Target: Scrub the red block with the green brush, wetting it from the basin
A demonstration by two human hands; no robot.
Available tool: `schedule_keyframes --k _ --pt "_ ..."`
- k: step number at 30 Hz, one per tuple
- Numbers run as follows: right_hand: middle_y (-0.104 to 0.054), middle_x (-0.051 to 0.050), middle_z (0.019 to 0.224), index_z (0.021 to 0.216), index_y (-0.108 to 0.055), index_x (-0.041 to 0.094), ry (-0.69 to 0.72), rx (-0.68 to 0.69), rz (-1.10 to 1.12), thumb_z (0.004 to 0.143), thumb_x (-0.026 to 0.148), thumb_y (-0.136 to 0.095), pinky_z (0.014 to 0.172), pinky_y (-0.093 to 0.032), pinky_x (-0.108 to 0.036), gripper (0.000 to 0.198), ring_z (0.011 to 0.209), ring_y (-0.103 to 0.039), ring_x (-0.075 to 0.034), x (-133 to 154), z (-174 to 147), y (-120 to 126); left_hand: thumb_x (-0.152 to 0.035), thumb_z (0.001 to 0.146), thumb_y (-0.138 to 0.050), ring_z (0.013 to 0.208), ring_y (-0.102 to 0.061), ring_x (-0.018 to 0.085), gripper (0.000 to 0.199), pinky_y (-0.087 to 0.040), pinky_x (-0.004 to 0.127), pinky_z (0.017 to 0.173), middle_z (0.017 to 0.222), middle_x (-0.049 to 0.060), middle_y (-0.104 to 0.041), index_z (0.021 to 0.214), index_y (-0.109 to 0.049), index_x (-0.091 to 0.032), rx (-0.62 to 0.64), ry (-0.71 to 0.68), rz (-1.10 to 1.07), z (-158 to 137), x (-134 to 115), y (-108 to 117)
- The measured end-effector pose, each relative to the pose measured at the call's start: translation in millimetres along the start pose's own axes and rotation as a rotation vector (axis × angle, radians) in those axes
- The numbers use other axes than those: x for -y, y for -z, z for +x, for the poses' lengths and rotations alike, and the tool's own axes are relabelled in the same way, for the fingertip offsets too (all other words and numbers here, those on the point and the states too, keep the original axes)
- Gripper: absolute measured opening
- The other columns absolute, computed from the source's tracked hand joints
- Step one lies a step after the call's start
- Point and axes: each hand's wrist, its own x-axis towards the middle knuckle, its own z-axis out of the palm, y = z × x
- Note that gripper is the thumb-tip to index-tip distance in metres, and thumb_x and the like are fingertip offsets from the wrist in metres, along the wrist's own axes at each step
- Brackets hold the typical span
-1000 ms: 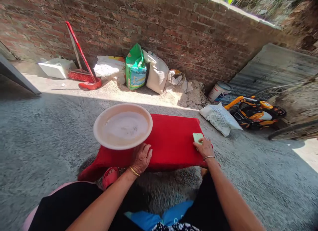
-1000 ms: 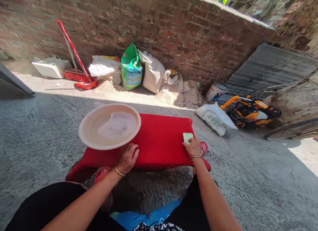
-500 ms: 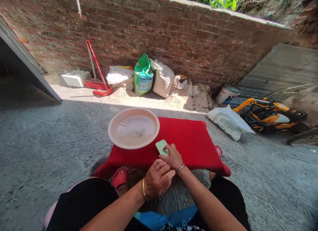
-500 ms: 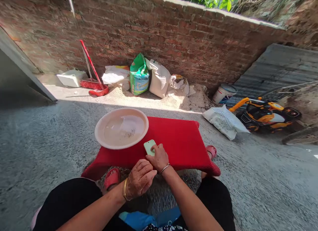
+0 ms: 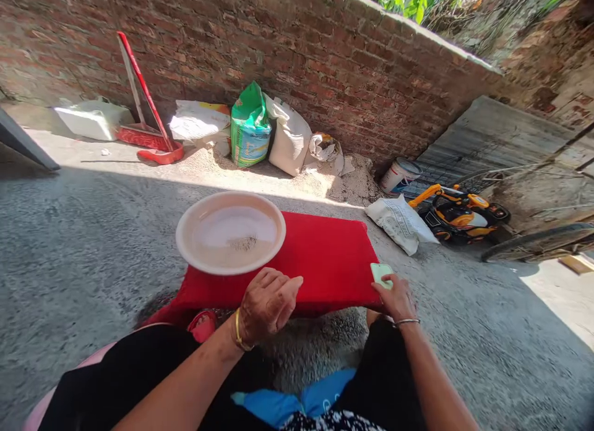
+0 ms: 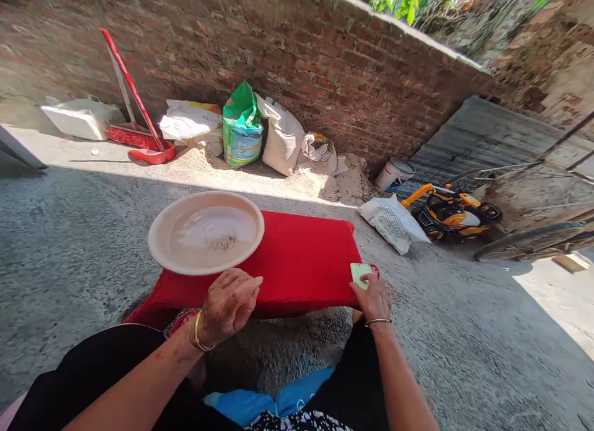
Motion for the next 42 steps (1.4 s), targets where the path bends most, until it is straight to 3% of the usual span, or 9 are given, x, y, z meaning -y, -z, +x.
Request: schedule_keyframes --k 7,10,13,22,25,28,33,38,42 --pt "-0.05 -0.003 0.096 0.1 -0.06 0.025 0.679 0.227 0.182 0.074 0.04 -0.064 0.072 -0.042 -0.026 0.031 0.087 -0.055 -0.018 160.6 -113.3 -61.4 -0.019 0.088 -0.048 0.078 -0.065 0.013 0.023 -0.051 0.025 0.073 0.091 0.006 -0.068 0.111 -0.053 -0.016 -0.304 0.491 0.171 1.7 46.2 12.3" --pt "-0.05 -0.003 0.1 0.105 -0.059 0.027 0.81 0.231 0.17 0.073 0.039 -0.067 0.073 -0.04 -0.026 0.035 0.091 -0.053 -0.019 185.3 -127.5 -73.0 -0.024 0.089 -0.048 0.071 -0.065 0.012 0.024 -0.05 0.025 0.071 0.083 0.003 -0.068 0.111 -0.053 -0.016 -0.281 0.628 0.163 -2.4 49.7 8.8" --pt "-0.049 -0.003 0.1 0.105 -0.059 0.026 0.722 0.24 0.161 0.074 0.036 -0.065 0.074 -0.04 -0.027 0.033 0.092 -0.053 -0.019 153.4 -102.7 -66.7 -0.024 0.088 -0.048 0.072 -0.065 0.012 0.023 -0.05 0.025 0.073 0.083 0.003 -0.068 0.109 -0.054 -0.016 -0.239 0.628 0.148 -2.4 47.5 6.5" --pt "-0.054 -0.011 0.097 0.104 -0.061 0.018 -0.103 -0.009 -0.084 0.074 0.044 -0.062 0.08 -0.042 -0.039 0.039 0.098 -0.054 -0.029 -64.6 6.2 0.2 -0.023 0.089 -0.045 0.071 -0.064 0.012 0.022 -0.049 0.024 0.072 0.089 0.004 -0.069 0.108 -0.054 -0.017 -0.208 0.595 0.108 6.7 42.2 -2.8" --pt "-0.053 -0.012 0.097 0.103 -0.061 0.018 -0.026 -0.069 0.003 0.076 0.045 -0.061 0.081 -0.043 -0.039 0.039 0.097 -0.054 -0.029 -46.1 -12.6 -0.2 -0.021 0.089 -0.043 0.075 -0.063 0.013 0.021 -0.049 0.025 0.073 0.087 0.004 -0.068 0.106 -0.055 -0.018 -0.116 0.508 0.069 3.3 34.0 -13.1" --pt "-0.051 -0.008 0.1 0.102 -0.061 0.02 0.352 -0.012 0.23 0.077 0.04 -0.061 0.082 -0.044 -0.033 0.032 0.095 -0.054 -0.022 24.2 -58.7 -24.6 -0.019 0.09 -0.04 0.078 -0.063 0.015 0.024 -0.048 0.028 0.078 0.084 0.004 -0.068 0.108 -0.056 -0.018 0.035 0.396 0.048 -2.4 24.5 -25.9" --pt "-0.052 -0.002 0.102 0.102 -0.06 0.027 0.654 0.187 0.31 0.073 0.034 -0.064 0.077 -0.044 -0.028 0.03 0.091 -0.055 -0.017 94.1 -103.7 -63.7 -0.02 0.092 -0.036 0.085 -0.061 0.018 0.026 -0.048 0.032 0.08 0.093 0.007 -0.065 0.104 -0.059 -0.018 0.513 0.299 0.117 -9.2 19.4 -37.1" --pt "-0.056 -0.003 0.097 0.096 -0.059 0.023 0.336 0.164 0.305 0.069 0.037 -0.066 0.08 -0.043 -0.031 0.031 0.092 -0.055 -0.021 11.4 -60.1 -42.7 -0.03 0.086 -0.051 0.102 -0.057 0.027 0.028 -0.046 0.041 0.084 0.115 0.013 -0.056 0.112 -0.058 -0.02 0.974 0.359 0.28 -14.9 18.4 -30.6" --pt "-0.056 -0.008 0.094 0.088 -0.057 0.019 -0.046 0.064 0.158 0.069 0.04 -0.064 0.075 -0.042 -0.035 0.029 0.091 -0.055 -0.026 -55.7 -30.4 -4.6 -0.031 0.081 -0.059 0.115 -0.051 0.033 0.035 -0.04 0.049 0.093 0.126 0.016 -0.051 0.115 -0.058 -0.021 1.133 0.391 0.266 -17.6 18.5 -28.5"
